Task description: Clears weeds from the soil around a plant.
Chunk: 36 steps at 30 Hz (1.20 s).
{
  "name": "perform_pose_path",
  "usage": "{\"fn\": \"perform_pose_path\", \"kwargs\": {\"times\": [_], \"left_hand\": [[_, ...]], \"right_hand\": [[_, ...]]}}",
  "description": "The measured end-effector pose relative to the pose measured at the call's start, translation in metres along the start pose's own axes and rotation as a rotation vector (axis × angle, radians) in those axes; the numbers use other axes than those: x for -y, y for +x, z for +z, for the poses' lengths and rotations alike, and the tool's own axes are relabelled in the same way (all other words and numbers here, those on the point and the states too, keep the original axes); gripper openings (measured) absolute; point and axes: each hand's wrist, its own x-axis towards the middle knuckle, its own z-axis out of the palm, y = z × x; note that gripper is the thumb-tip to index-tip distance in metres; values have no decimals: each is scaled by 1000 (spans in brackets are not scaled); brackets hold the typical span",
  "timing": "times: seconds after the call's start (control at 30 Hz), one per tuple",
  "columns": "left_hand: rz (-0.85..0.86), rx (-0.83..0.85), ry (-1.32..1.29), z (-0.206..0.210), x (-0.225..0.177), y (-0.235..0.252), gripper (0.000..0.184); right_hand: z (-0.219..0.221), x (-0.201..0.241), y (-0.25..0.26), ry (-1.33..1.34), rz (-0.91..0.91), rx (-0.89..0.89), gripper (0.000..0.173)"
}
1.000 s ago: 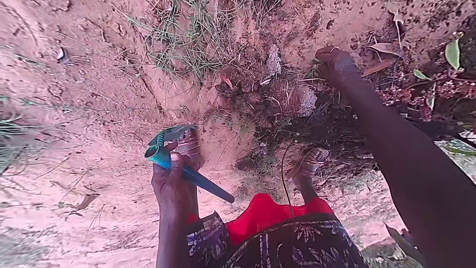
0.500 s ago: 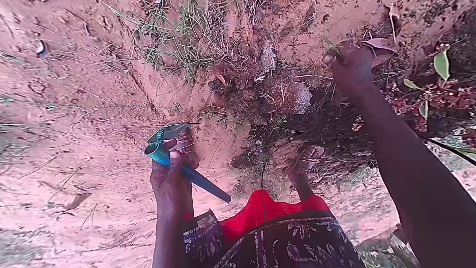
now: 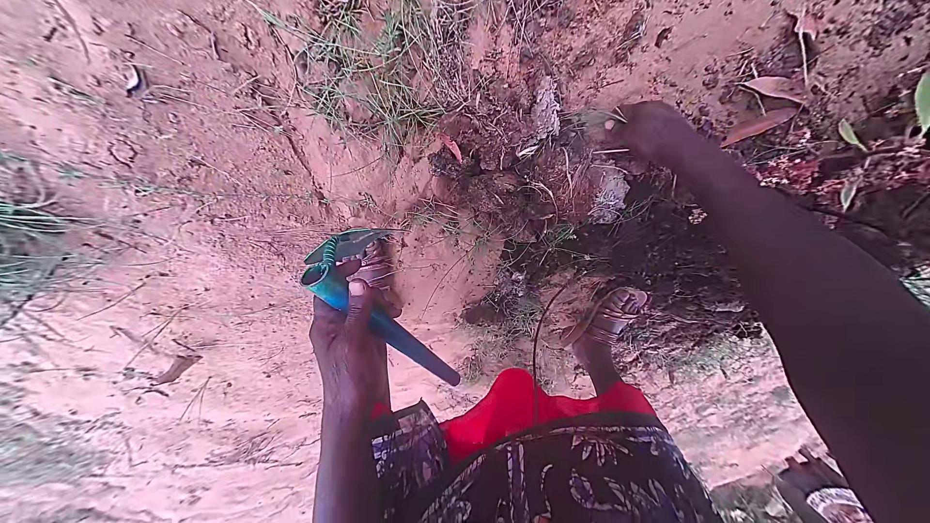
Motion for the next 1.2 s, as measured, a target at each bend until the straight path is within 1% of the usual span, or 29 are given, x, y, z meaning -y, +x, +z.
{"fn": "perform_pose_path", "kwargs": {"times": [0.07,0.13,0.17,0.23,0.37,0.43,0.47,0.53,0.57,0.6,0.63,0.67,0.7,0.73,0.8,0.87,0.9,1.0,1.07,1.1,1.13,1.2], "left_hand": [[2,-4,-6,-1,0,0,22],[8,-3,-13,-2,0,0,22],[10,-5,-15,-4,1,0,22],[6,-8,-14,-5,2,0,22],[3,-32,-31,-10,3,2,21],[-13,-48,-37,-13,5,1,21],[-17,-56,-42,-14,6,2,21],[-16,-67,-44,-15,7,3,23],[-15,-72,-47,-16,8,4,23],[-13,-70,-50,-17,9,4,22],[-8,-66,-54,-17,9,4,22],[-3,-62,-58,-17,9,4,22],[-1,-60,-61,-15,8,5,22],[-3,-59,-56,-14,7,5,22],[-7,-61,-52,-10,5,4,22],[-9,-51,-42,-8,3,4,23],[-8,-48,-39,-8,2,4,23],[2,-39,-46,-7,3,3,23],[5,-40,-41,-6,3,3,22],[0,-41,-37,-7,3,2,22],[-1,-45,-33,-6,3,2,22],[1,-51,-24,-7,2,2,22]], "right_hand": [[-4,20,1,-67,112,-9,46],[0,26,4,-97,167,-43,49],[4,25,5,-71,183,-73,49],[9,13,2,76,195,-156,48],[24,-6,-1,530,243,-425,41],[31,-11,-23,743,257,-517,29],[30,-14,-37,844,261,-551,27],[22,-18,-69,1069,262,-610,31],[16,-20,-83,1132,237,-647,31],[9,-24,-94,1083,187,-686,27],[6,-32,-98,923,123,-702,20],[4,-40,-96,694,69,-676,21],[0,-42,-89,481,25,-614,30],[-4,-41,-78,303,-20,-516,33],[-5,-35,-48,50,-92,-288,41],[3,-31,-19,-130,-172,-182,53],[6,-29,-10,-172,-205,-166,52],[4,-26,0,-184,-251,-108,40],[2,-25,0,-27,-237,-82,29],[1,-21,-1,70,-168,-58,24],[-2,-17,-1,155,-82,-20,27],[-4,-9,5,216,33,43,41]]}}
